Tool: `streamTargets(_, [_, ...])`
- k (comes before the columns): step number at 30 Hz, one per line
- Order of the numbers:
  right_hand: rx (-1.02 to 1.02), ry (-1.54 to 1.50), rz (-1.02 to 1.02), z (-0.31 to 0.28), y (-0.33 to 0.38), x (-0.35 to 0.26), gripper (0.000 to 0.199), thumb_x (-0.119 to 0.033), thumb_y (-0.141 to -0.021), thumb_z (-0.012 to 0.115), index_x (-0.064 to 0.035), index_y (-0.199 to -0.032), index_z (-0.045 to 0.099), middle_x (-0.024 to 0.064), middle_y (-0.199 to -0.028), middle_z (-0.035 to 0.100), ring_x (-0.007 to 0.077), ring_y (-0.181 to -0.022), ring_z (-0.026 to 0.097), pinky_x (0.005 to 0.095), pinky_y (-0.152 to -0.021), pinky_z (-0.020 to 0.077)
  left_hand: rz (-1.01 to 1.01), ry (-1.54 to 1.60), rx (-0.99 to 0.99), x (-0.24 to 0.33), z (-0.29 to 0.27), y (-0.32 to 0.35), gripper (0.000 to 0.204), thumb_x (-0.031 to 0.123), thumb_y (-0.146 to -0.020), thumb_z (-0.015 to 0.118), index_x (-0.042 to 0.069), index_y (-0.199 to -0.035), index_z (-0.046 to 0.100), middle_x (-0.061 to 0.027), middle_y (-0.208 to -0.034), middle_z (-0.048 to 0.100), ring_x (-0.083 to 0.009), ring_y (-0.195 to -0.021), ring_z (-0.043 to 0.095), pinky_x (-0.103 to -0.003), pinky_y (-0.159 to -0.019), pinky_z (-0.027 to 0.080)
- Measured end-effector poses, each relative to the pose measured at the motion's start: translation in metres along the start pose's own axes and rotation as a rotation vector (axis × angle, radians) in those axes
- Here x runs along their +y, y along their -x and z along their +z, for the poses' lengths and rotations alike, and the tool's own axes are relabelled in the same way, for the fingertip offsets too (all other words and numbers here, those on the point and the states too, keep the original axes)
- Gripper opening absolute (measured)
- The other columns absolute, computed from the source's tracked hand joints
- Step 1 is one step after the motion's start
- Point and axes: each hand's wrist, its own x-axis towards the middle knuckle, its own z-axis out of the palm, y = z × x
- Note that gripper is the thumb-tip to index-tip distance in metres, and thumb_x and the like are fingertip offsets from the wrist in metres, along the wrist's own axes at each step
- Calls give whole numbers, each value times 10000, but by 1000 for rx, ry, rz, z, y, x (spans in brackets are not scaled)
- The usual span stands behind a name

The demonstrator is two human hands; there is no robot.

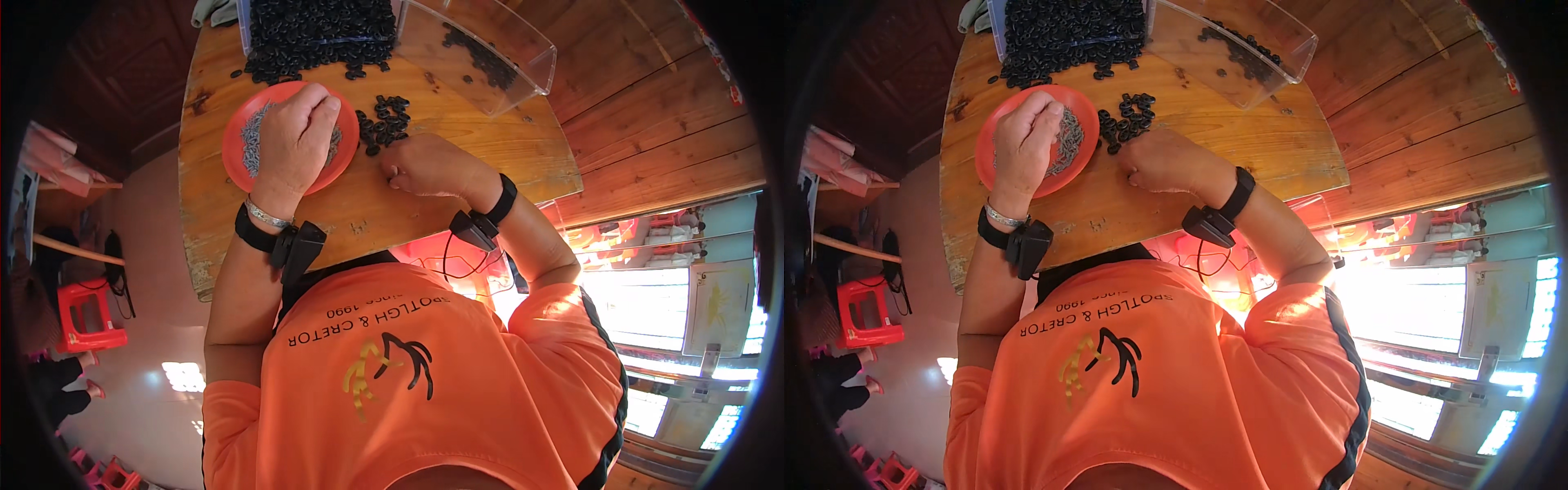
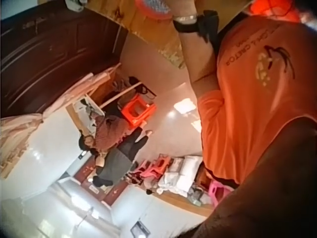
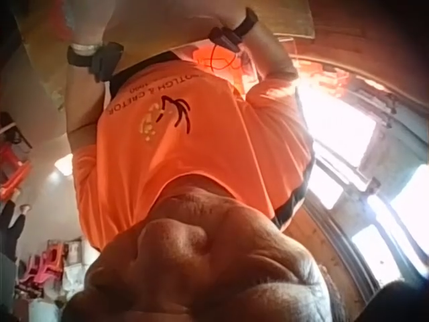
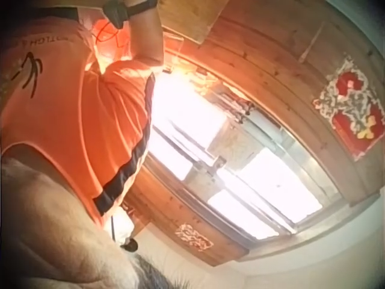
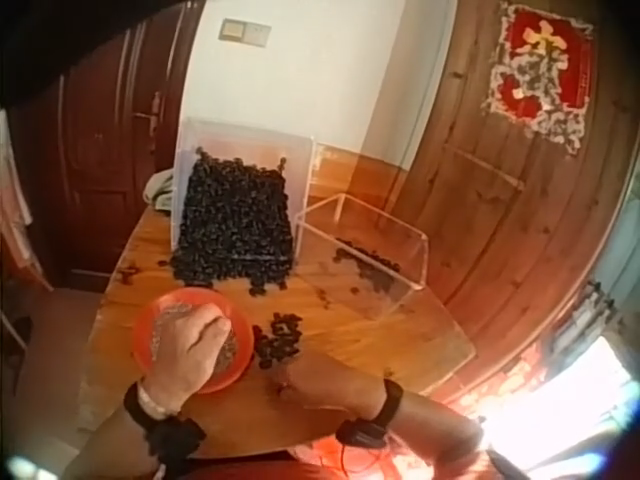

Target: The person is sorting small black plastic components from a large container into a red bowl.

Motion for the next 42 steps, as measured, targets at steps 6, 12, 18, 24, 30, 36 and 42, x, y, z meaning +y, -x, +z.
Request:
streamTargets(6, [37, -121, 37, 5, 1, 2, 142, -91, -697, 562, -54, -796, 657, 130, -757, 634, 320, -756, 611, 410, -662, 473, -36, 7, 8, -6, 0, -2, 168, 134, -856, 525, -4, -763, 540, -138, -601, 529, -270, -551, 535, -333, -522, 397])
streamTargets(12, [451, -322, -226, 2, -19, 12, 134, -73, -775, 634, -60, -906, 653, 65, -732, 634, 185, -649, 600, 294, -610, 471, -84, 37, 8, -10, 0, -2, 167, 140, -855, 526, -4, -773, 548, -141, -613, 544, -271, -553, 543, -334, -524, 399])
streamTargets(18, [675, -1094, -192, -30, -80, -11, 137, -113, -846, 654, -3, -927, 649, 27, -847, 658, 64, -717, 589, 209, -617, 473, -253, 153, -2, -16, 2, -4, 154, 151, -881, 506, 17, -818, 551, -48, -596, 550, -130, -523, 519, -270, -505, 398])
streamTargets(24, [685, -1430, -251, -19, -113, -42, 86, -69, -847, 642, -12, -911, 647, 37, -838, 655, 81, -727, 593, 208, -640, 483, -386, 461, 148, -37, -7, -11, 164, 166, -909, 480, 40, -826, 544, -3, -635, 526, -64, -534, 475, -210, -487, 385])
streamTargets(30, [713, -1451, -212, -8, -123, -36, 85, -73, -850, 639, -8, -904, 641, 32, -825, 648, 80, -730, 588, 206, -637, 478, -321, 292, 171, -39, -8, -10, 147, 141, -910, 464, 37, -837, 539, 5, -630, 523, -51, -545, 475, -200, -480, 385])
streamTargets(36, [687, -1412, -238, -5, -121, -24, 84, -84, -859, 633, -11, -898, 641, 19, -812, 642, 69, -725, 578, 209, -638, 478, -388, 303, 143, -34, -8, -8, 156, 143, -919, 462, 30, -848, 543, 5, -649, 525, -58, -559, 485, -207, -492, 390])
streamTargets(42, [689, -1271, -294, -6, -120, -25, 96, -79, -866, 618, 1, -910, 651, 16, -818, 650, 67, -724, 572, 218, -665, 481, -340, 372, 195, -35, -11, -10, 175, 158, -929, 457, 22, -855, 539, 3, -636, 517, -58, -558, 481, -205, -497, 394])
